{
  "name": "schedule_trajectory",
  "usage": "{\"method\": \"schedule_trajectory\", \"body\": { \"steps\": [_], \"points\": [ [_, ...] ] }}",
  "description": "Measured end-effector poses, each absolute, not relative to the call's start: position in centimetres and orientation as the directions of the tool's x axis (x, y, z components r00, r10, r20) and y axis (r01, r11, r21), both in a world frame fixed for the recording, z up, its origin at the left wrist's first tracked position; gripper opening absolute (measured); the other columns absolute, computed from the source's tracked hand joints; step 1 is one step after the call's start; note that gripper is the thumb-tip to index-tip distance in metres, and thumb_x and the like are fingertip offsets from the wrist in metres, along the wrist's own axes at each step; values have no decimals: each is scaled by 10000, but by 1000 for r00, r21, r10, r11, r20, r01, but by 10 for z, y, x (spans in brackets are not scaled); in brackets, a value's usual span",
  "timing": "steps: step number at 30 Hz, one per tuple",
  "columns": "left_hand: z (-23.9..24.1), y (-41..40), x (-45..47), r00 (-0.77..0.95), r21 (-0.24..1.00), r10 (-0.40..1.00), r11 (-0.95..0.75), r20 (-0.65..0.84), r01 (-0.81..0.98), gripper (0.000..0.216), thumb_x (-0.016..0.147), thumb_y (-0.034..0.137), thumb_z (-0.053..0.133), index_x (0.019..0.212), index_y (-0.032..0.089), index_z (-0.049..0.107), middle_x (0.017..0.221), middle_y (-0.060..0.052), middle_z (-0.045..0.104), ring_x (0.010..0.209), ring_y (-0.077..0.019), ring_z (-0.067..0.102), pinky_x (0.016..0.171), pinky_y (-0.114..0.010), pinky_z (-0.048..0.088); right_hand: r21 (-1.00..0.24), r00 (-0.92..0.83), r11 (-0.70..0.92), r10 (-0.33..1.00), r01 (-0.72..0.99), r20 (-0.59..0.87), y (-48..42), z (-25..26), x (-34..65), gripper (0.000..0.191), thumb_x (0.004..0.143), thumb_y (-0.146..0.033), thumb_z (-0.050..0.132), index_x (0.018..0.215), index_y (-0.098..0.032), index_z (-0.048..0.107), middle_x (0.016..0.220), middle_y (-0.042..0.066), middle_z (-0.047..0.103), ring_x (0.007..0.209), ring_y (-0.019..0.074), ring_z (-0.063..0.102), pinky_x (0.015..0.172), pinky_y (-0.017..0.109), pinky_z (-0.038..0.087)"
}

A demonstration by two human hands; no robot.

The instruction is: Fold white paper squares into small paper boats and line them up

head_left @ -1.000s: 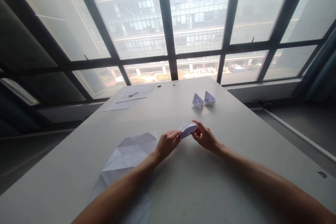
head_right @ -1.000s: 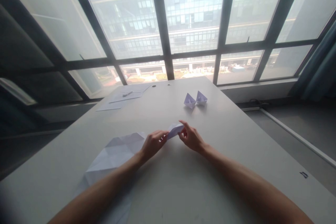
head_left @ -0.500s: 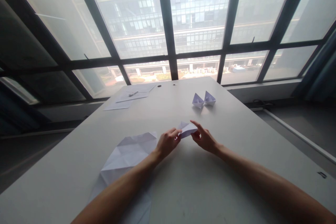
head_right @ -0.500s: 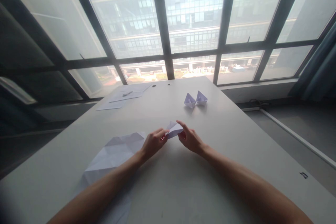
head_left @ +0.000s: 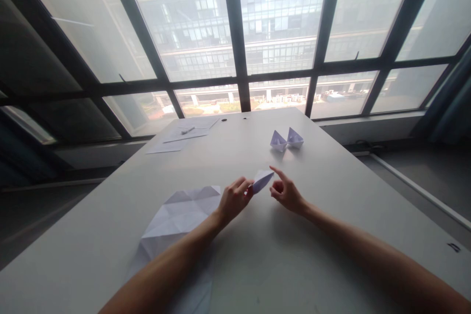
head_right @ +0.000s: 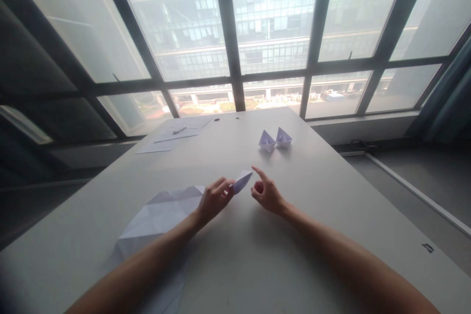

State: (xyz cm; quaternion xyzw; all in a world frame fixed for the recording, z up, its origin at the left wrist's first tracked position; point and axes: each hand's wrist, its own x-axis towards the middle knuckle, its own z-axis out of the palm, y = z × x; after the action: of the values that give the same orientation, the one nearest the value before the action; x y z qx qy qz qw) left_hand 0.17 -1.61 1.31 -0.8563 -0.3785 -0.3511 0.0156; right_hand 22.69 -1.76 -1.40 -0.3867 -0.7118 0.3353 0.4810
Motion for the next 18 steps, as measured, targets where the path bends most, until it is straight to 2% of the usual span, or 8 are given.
{"method": "schedule_trajectory", "body": {
  "steps": [2, 4, 8, 10, 13, 16, 18],
  "points": [
    [14, -17, 2, 464, 265, 637, -722, 616, 639, 190, 977, 212, 478, 992, 191, 666, 834, -37, 633, 676, -116, 601, 591, -188, 488, -844, -282, 490, 860, 218, 427, -19, -14, 226, 617, 860, -243, 589, 1444, -173, 404, 665, -58, 544, 548, 101, 462, 526, 222, 392],
    [14, -17, 3, 465, 278, 640, -724, 612, 631, 193, 975, 216, 478, 989, 191, 669, 835, -38, 633, 668, -113, 599, 583, -185, 492, -845, -315, 487, 855, 219, 411, -20, -13, 225, 614, 858, -295, 629, 1425, -158, 437, 710, -32, 580, 575, 111, 494, 536, 232, 413],
    [12, -17, 3, 471, 303, 652, -724, 593, 620, 189, 958, 198, 494, 1024, 195, 672, 850, -38, 629, 656, -104, 593, 595, -189, 511, -851, -312, 445, 880, 278, 358, -21, -15, 225, 841, 833, -345, 689, 1533, -152, 264, 688, -41, 584, 562, 125, 501, 521, 239, 427],
    [11, -18, 5, 452, 353, 661, -725, 599, 592, 196, 961, 193, 492, 1034, 192, 674, 850, -34, 617, 660, -99, 589, 594, -184, 520, -836, -276, 442, 890, 327, 363, -20, -16, 225, 847, 844, -338, 678, 1546, -167, 236, 651, -56, 564, 539, 125, 486, 511, 238, 424],
    [11, -19, 8, 367, 507, 716, -687, 594, 520, 202, 972, 227, 501, 1053, 196, 684, 883, -41, 605, 723, -111, 600, 563, -169, 528, -778, -202, 480, 877, 404, 436, -18, -15, 226, 657, 873, -325, 636, 1472, -198, 396, 718, -22, 611, 555, 129, 508, 535, 251, 456],
    [12, -18, 11, 304, 689, 801, -599, 516, 408, 234, 974, 302, 517, 1054, 187, 706, 940, -69, 606, 818, -149, 620, 533, -174, 545, -704, -154, 559, 818, 438, 554, -15, -11, 228, 361, 924, -333, 571, 1254, -192, 611, 956, 70, 666, 669, 150, 572, 615, 284, 506],
    [11, -16, 12, 296, 773, 839, -539, 457, 333, 264, 968, 332, 525, 1043, 173, 722, 957, -80, 611, 814, -157, 630, 544, -199, 570, -669, -167, 603, 784, 435, 598, -12, -8, 231, 267, 955, -333, 534, 1132, -188, 673, 1031, 95, 663, 740, 164, 596, 659, 296, 518]
  ]
}}
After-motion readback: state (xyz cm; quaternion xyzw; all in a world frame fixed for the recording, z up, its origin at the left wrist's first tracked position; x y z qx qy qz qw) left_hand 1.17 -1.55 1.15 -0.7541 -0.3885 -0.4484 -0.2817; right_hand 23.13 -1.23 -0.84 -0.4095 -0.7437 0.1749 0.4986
